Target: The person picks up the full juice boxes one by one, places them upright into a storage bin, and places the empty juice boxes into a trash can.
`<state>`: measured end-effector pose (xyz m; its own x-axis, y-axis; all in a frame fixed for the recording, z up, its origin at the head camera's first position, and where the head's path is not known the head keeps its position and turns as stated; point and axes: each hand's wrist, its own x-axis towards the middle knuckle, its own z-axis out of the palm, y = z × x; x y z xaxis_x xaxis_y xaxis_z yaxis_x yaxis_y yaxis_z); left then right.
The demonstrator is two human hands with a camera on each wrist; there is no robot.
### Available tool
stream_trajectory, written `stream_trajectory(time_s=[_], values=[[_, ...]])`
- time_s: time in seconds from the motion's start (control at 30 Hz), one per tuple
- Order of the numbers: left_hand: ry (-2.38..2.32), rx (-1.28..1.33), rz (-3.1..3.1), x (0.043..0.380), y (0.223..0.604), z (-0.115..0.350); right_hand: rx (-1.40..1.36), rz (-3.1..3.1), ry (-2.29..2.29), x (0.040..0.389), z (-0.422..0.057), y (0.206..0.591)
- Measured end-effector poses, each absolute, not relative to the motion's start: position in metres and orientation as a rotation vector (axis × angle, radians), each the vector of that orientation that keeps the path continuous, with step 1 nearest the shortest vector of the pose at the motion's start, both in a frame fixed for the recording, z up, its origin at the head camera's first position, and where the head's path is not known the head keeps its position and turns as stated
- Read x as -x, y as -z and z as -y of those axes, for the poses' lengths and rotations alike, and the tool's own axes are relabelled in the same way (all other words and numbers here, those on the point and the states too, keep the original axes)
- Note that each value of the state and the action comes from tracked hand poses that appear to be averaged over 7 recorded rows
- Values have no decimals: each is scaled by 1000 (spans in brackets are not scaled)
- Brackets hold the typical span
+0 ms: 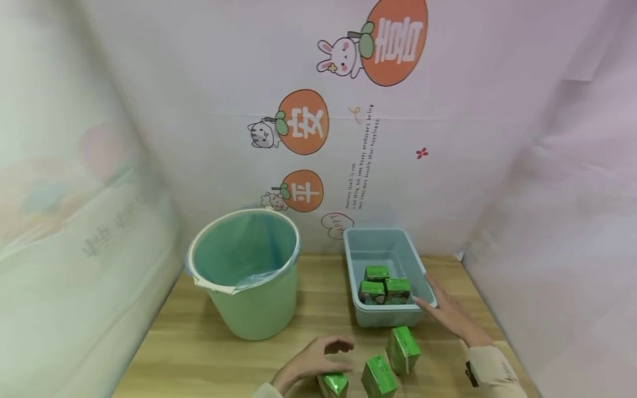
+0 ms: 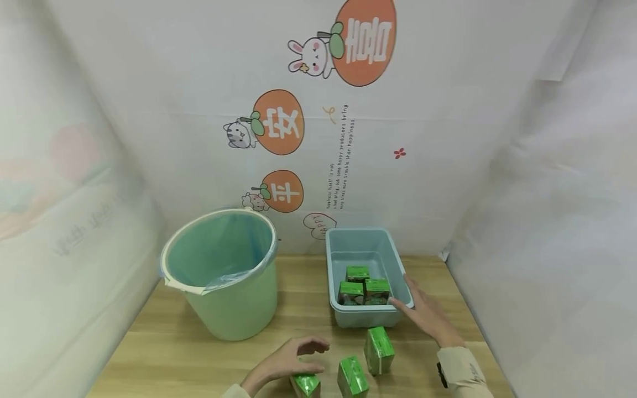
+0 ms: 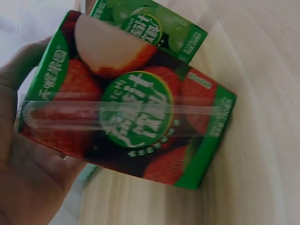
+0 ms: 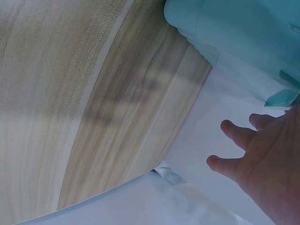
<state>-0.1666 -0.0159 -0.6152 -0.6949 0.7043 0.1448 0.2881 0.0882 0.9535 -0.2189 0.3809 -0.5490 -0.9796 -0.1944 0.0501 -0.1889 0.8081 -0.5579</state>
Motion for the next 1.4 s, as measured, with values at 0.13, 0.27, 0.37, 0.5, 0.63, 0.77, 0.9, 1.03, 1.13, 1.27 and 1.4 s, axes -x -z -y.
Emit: stream_trajectory(time_s=[0.13, 0.27, 0.37, 0.5, 0.63, 0.77, 0.9, 1.03, 1.13, 1.27, 1.4], values=[[-1670, -904, -2004, 158, 623, 22, 391, -2960, 943, 228, -372, 548], [-1711, -798, -1986, 149, 621, 24, 447, -2979, 937, 235, -369, 548], [-1722, -823, -1979, 147, 621, 24, 445, -3000, 939, 235, -372, 547], [-1731, -793, -1911, 140, 626, 25, 423, -2996, 941, 229, -376, 547], [-1741, -708, -1831, 129, 638, 29, 393, -2972, 904, 219, -377, 551], [-1782, -704, -1726, 126, 643, 32, 332, -2953, 921, 213, -379, 554], [-1793, -724, -1660, 129, 638, 36, 323, -2958, 942, 213, -383, 554], [-1780, -751, -1630, 134, 635, 38, 342, -2969, 947, 217, -386, 552], [-1779, -744, -1598, 137, 636, 38, 346, -2974, 939, 217, -388, 551], [-1766, -756, -1621, 141, 635, 38, 345, -2977, 937, 219, -389, 550], [-1712, -813, -1741, 151, 630, 41, 344, -2977, 951, 227, -388, 548]])
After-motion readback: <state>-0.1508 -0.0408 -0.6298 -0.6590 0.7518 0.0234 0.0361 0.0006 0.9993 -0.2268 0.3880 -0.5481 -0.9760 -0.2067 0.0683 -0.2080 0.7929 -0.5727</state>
